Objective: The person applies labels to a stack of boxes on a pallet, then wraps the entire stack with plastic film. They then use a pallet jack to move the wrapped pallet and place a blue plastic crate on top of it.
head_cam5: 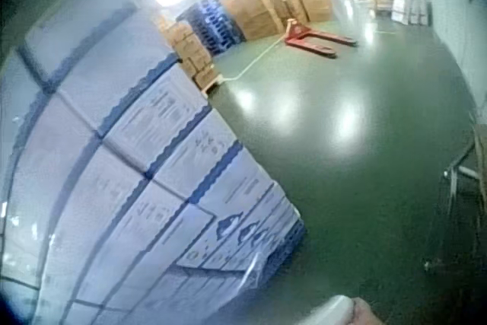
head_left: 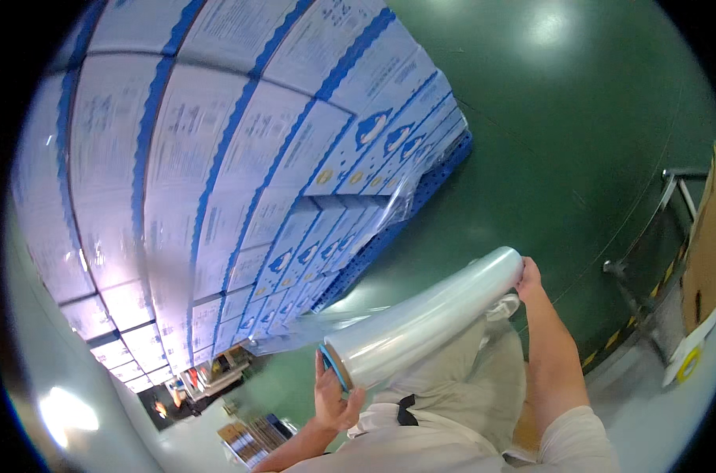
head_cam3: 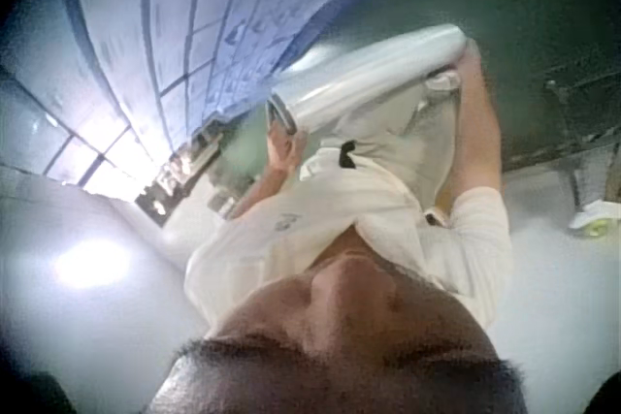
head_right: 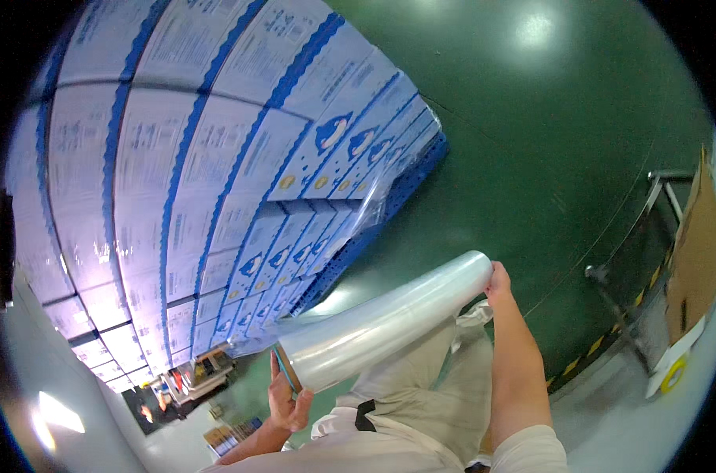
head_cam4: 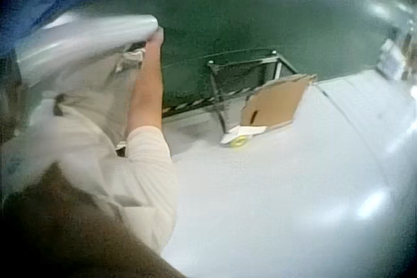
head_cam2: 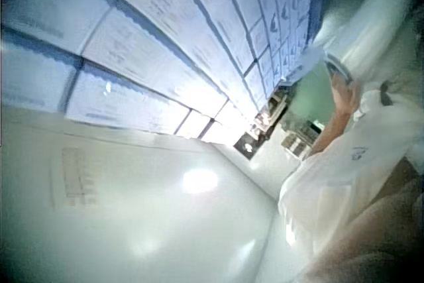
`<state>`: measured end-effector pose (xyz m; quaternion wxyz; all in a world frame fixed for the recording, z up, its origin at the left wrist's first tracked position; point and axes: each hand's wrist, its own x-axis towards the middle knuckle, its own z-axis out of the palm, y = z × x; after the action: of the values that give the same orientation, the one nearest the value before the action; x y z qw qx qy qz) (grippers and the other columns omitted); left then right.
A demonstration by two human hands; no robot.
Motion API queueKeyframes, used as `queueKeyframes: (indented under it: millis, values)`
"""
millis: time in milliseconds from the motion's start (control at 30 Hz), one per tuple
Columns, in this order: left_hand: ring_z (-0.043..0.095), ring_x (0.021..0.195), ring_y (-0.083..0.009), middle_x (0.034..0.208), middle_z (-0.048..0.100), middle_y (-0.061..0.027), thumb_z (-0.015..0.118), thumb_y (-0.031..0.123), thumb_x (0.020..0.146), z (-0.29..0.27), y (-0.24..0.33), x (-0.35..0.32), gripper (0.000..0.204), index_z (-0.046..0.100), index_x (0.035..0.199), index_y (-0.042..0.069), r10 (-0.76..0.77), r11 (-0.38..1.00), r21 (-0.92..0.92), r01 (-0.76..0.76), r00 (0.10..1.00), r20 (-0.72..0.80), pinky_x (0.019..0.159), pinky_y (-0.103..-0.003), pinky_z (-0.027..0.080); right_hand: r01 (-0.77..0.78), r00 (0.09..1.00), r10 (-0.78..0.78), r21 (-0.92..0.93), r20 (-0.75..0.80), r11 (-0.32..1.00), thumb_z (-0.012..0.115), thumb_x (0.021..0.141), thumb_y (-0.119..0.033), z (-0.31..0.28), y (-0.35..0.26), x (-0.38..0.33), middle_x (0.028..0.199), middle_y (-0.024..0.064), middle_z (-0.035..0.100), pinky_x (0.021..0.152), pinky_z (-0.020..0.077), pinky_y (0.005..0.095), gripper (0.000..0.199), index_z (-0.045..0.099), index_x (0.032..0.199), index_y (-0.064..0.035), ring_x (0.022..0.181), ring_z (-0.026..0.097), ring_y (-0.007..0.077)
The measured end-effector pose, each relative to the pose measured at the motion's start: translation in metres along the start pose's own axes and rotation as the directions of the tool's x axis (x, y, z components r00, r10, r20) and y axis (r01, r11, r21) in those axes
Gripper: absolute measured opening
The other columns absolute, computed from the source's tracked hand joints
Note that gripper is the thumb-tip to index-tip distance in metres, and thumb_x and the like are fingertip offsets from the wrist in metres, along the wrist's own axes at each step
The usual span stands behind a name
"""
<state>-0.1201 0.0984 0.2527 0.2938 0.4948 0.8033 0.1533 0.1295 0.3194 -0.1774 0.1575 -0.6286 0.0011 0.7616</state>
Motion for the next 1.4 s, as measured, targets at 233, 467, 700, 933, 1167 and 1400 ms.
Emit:
queueKeyframes:
  millis: [233, 467, 700, 933, 1167, 1400]
  values:
    - [0.054, 0.109, -0.0474, 0.11, 0.062, -0.0255, 0.056, 0.029, 0.083, 0.028, 0.087, 0.143, 0.048, 0.059, 0.115, -0.006, -0.098, 0.994, -0.059, 0.091, 0.984, -0.146, 0.111, -0.062, 0.012, 0.06, 0.997, -0.05, -0.2, 0.05, 0.978, 0.049, 0.089, -0.032, 0.05, -0.189, 0.052, 0.085, 0.0041, 0.06, 0.072, 0.0451, 0.0355, 0.027, 0.063, 0.092, -0.0095, 0.078, 0.055, 0.0183]
    - [0.054, 0.117, -0.0414, 0.114, 0.063, -0.023, 0.046, 0.04, 0.091, 0.04, 0.165, 0.292, 0.052, 0.061, 0.114, -0.005, -0.16, 0.986, 0.027, 0.166, 0.973, -0.166, 0.112, -0.063, 0.012, -0.041, 0.997, 0.01, -0.404, -0.078, 0.914, 0.052, 0.088, -0.037, 0.112, -0.345, 0.158, 0.079, 0.0025, 0.052, 0.065, 0.0395, 0.035, 0.03, 0.061, 0.088, -0.0093, 0.069, 0.045, 0.0164]
    - [0.024, 0.131, -0.0587, 0.139, 0.028, -0.0432, 0.046, 0.047, 0.091, 0.081, 0.215, 0.401, 0.082, 0.029, 0.136, -0.019, -0.369, 0.883, 0.255, 0.395, 0.918, -0.145, 0.111, -0.062, 0.014, -0.136, 0.991, 0.109, -0.675, -0.082, 0.725, 0.05, 0.089, -0.038, 0.222, -0.488, 0.219, 0.087, 0.0035, 0.056, 0.071, 0.0402, 0.0353, 0.031, 0.062, 0.093, -0.0097, 0.079, 0.049, 0.0175]
    - [0.052, 0.11, -0.0487, 0.1, 0.064, -0.0254, 0.056, 0.036, 0.087, -0.015, 0.323, 0.568, 0.043, 0.064, 0.098, -0.005, -0.588, 0.759, -0.085, 0.646, 0.624, -0.515, 0.108, -0.061, 0.022, -0.068, 0.954, 0.246, -0.671, 0.173, 0.738, 0.049, 0.089, -0.034, 0.394, -0.596, 0.235, 0.083, 0.0035, 0.056, 0.071, 0.0401, 0.0337, 0.028, 0.063, 0.095, -0.0103, 0.078, 0.05, 0.0178]
    - [0.055, 0.103, -0.0456, 0.095, 0.065, -0.0223, 0.059, 0.034, 0.085, -0.114, 0.354, 0.674, 0.04, 0.064, 0.096, -0.004, -0.721, 0.617, -0.258, 0.744, 0.401, -0.565, 0.108, -0.06, 0.023, -0.072, 0.97, 0.219, -0.73, 0.107, 0.68, 0.045, 0.092, -0.037, 0.514, -0.682, 0.205, 0.089, 0.0046, 0.056, 0.071, 0.0426, 0.036, 0.035, 0.062, 0.101, -0.0076, 0.078, 0.05, 0.0165]
    - [0.059, 0.096, -0.0425, 0.089, 0.067, -0.0192, 0.062, 0.031, 0.084, -0.248, 0.365, 0.779, 0.036, 0.065, 0.093, -0.004, -0.969, 0.144, -0.017, 0.989, 0.137, -0.207, 0.108, -0.059, 0.025, -0.107, 0.983, 0.181, -0.867, -0.02, 0.487, 0.051, 0.091, -0.035, 0.616, -0.743, 0.228, 0.095, 0.0035, 0.057, 0.072, 0.0461, 0.0342, 0.03, 0.059, 0.109, -0.0127, 0.087, 0.054, 0.0161]
